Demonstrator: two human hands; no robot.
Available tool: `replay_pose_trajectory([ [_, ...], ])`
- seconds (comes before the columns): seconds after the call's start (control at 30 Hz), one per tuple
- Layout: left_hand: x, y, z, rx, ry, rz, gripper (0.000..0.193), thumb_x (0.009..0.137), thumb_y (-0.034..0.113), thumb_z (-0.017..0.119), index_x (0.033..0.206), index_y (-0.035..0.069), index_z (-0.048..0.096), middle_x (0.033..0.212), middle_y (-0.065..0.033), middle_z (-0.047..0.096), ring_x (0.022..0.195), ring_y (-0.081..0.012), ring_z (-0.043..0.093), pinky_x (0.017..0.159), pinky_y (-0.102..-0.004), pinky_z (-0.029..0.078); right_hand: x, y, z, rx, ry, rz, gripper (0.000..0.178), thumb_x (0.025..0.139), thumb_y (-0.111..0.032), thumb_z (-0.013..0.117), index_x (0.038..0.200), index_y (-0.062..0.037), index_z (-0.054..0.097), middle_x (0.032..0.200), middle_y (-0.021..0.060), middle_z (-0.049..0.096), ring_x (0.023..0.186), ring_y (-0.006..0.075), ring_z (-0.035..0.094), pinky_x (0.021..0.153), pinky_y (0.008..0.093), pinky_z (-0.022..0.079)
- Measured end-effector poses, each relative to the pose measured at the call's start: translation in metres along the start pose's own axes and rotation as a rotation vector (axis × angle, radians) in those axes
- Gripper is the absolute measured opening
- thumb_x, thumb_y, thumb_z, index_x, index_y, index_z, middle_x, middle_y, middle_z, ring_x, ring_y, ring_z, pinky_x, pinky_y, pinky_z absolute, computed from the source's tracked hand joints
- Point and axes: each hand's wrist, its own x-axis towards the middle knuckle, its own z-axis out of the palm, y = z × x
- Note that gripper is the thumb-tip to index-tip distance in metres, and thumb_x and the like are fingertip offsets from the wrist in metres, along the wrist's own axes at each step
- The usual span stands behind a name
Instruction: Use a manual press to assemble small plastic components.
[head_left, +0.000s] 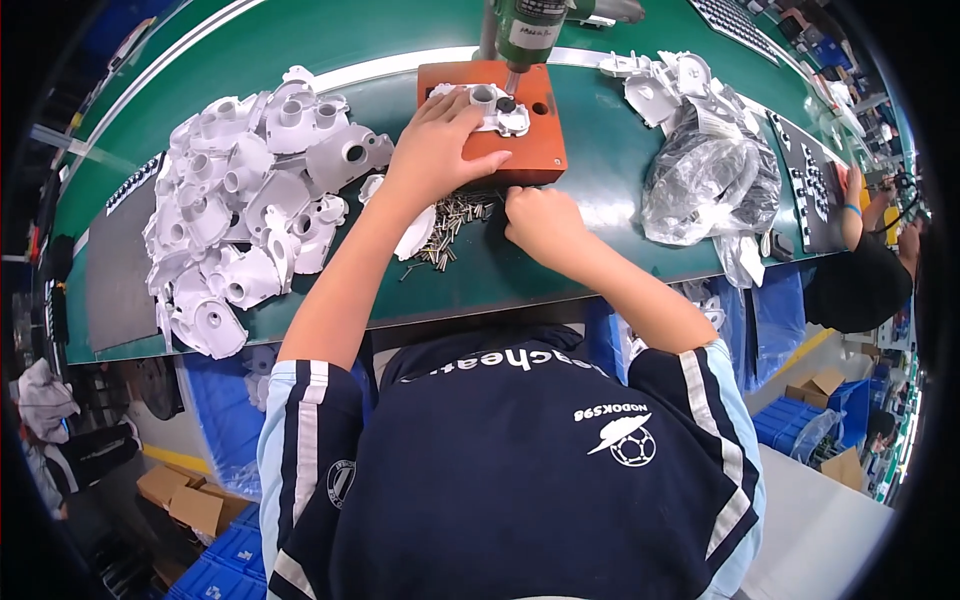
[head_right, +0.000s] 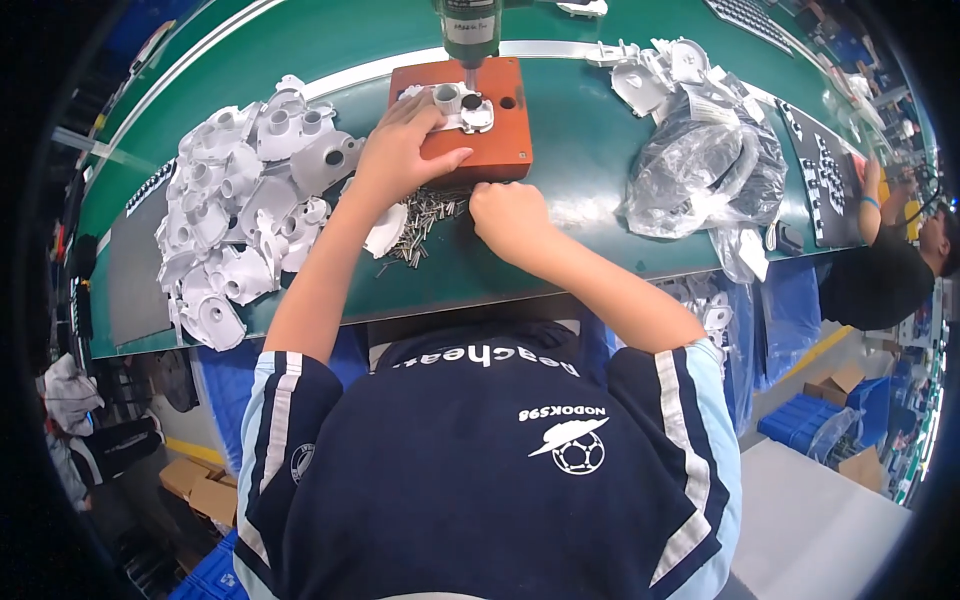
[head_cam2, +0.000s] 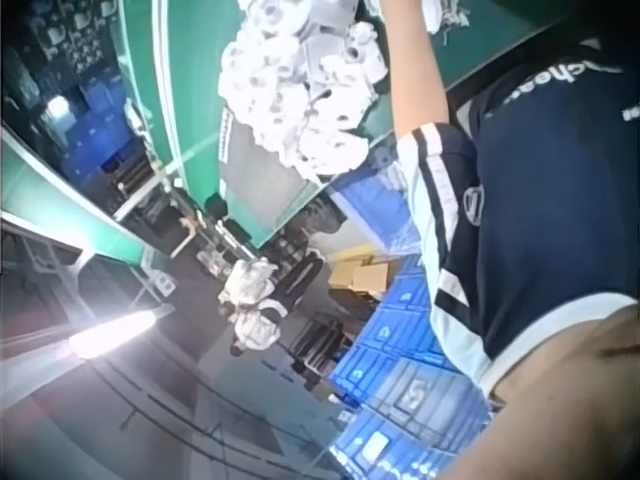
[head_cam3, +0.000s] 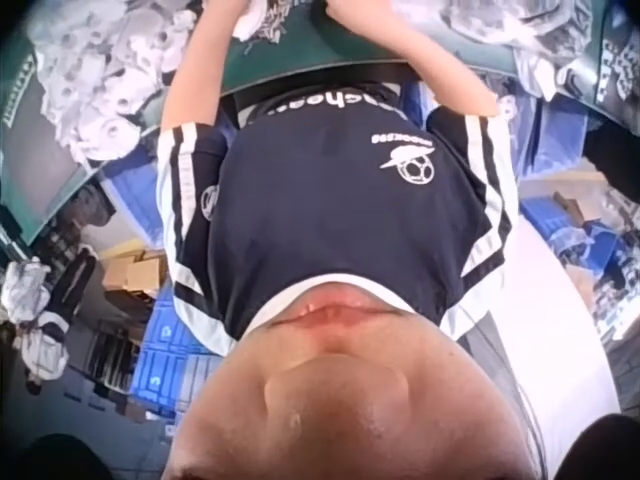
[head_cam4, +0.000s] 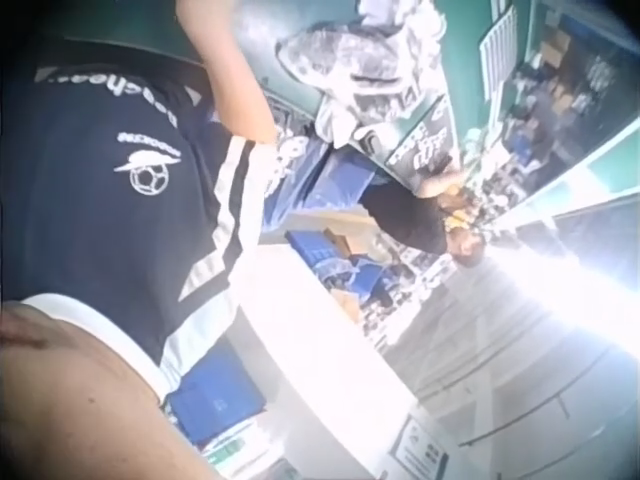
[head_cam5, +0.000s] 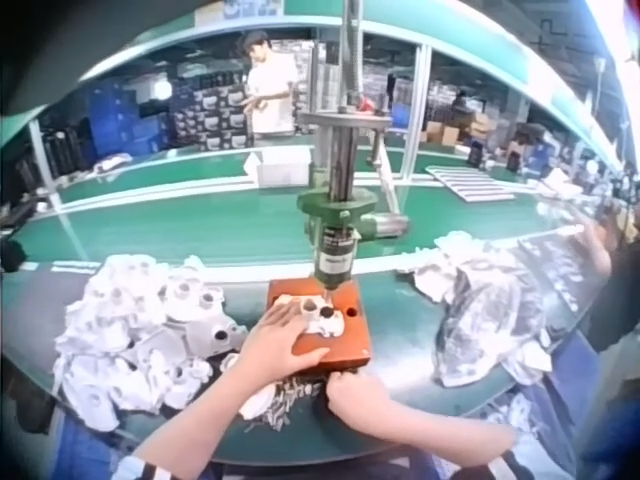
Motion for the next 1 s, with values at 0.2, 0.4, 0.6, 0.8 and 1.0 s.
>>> replay_pose_trajectory([
  [0.2,0.000,0.002,-0.002,0.016,-0.014,-0.021,0.055,0.073,0.045,0.068,0.110,0.005,0.057,0.121,-0.0172,0.055,0.118,-0.0313,0.048,0.103,-0.0411,0.034,-0.017,0.013,-0.016,0.501,-0.049,-0.081,0.014,0.066,-0.008,0.061,0.072,0.0005,0.053,0.068,0.0123,0.062,0.060,0.0255,0.061,0.057,0.0322,0.048],
  [0.4,-0.003,-0.002,-0.003,0.047,0.008,-0.027,0.056,0.073,0.044,0.068,0.111,0.005,0.057,0.121,-0.0169,0.055,0.118,-0.0306,0.048,0.104,-0.0410,0.034,0.006,0.048,-0.069,0.965,0.122,0.003,0.008,0.074,-0.006,0.063,0.077,-0.0011,0.058,0.071,-0.0018,0.056,0.070,0.0047,0.050,0.064,0.0210,0.041],
  [0.6,0.002,0.006,-0.006,0.006,-0.027,-0.042,0.054,0.073,0.045,0.067,0.109,0.005,0.058,0.121,-0.0161,0.055,0.119,-0.0307,0.047,0.104,-0.0414,0.033,0.071,0.074,-0.043,1.161,0.415,0.104,0.018,0.075,-0.011,0.066,0.086,0.0024,0.060,0.079,0.0053,0.062,0.076,0.0114,0.057,0.072,0.0262,0.045],
  [0.8,0.000,0.006,-0.007,-0.017,-0.022,-0.049,0.047,0.072,0.043,0.070,0.091,0.001,0.057,0.124,-0.0209,0.052,0.119,-0.0353,0.046,0.100,-0.0431,0.037,0.088,0.069,-0.029,1.060,0.352,0.090,0.021,0.076,-0.009,0.068,0.090,0.0042,0.060,0.084,0.0069,0.064,0.077,0.0105,0.059,0.071,0.0239,0.047],
  [1.0,0.001,0.004,-0.007,-0.017,-0.013,-0.036,0.047,0.072,0.042,0.071,0.090,0.001,0.057,0.123,-0.0213,0.052,0.120,-0.0352,0.045,0.100,-0.0432,0.037,0.089,0.067,-0.029,1.044,0.377,0.066,0.020,0.077,-0.011,0.068,0.088,0.0039,0.060,0.081,0.0059,0.063,0.075,0.0101,0.058,0.070,0.0240,0.047],
])
